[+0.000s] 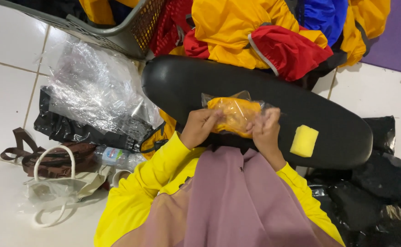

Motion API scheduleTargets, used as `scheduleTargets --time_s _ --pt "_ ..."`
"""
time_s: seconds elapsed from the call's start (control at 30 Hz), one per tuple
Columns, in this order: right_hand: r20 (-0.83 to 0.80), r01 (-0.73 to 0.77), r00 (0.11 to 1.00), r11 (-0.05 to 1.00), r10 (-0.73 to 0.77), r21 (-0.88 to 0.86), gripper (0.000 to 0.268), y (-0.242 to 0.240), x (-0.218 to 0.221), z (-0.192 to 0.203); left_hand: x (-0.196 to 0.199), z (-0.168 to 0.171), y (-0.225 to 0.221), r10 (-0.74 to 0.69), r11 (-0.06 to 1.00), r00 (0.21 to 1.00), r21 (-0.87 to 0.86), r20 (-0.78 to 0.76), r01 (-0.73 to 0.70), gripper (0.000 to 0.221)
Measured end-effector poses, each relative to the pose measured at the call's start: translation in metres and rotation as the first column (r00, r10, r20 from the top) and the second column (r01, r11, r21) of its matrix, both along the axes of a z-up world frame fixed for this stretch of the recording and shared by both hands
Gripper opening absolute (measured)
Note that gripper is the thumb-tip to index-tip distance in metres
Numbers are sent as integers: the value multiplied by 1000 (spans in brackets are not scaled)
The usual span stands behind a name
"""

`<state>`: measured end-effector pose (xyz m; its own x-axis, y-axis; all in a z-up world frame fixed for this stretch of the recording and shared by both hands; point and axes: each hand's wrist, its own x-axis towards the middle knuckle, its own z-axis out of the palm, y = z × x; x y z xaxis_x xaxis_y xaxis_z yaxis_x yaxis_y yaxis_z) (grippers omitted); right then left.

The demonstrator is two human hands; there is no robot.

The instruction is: Folding a fabric cover, placing it in a plastic bag, sealing it with tape, and trimming excess threads with scissors.

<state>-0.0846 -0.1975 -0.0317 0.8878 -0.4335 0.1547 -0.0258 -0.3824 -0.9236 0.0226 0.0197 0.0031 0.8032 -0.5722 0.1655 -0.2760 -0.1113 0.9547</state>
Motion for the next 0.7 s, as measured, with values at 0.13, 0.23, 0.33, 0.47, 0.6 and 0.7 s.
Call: scheduleTargets --time_s 0.13,0.23,0.33,0.47,0.6,0.7 --pt "-176 5 984 998 5 59 22 -3 19 1 5 7 -11 162 986 965 64 -208 -152 20" --pt "-245 16 970 1000 -11 19 25 -2 22 -3 2 19 -14 282 959 941 36 -187 -281 19" --pt "-252 30 967 999 -40 -41 28 -1 23 -2 0 16 -17 435 900 866 -102 248 -423 41" --pt "-144 -4 990 1000 2 -14 27 -4 24 -8 -19 7 -19 473 869 416 -335 776 -363 28" --pt "-328 55 943 998 -53 -4 37 -18 20 -36 -31 17 -55 -12 999 324 24 946 -33 21" --pt "-392 67 914 992 -106 -110 33 -17 22 -24 -17 6 -60 -142 913 559 327 817 -245 44"
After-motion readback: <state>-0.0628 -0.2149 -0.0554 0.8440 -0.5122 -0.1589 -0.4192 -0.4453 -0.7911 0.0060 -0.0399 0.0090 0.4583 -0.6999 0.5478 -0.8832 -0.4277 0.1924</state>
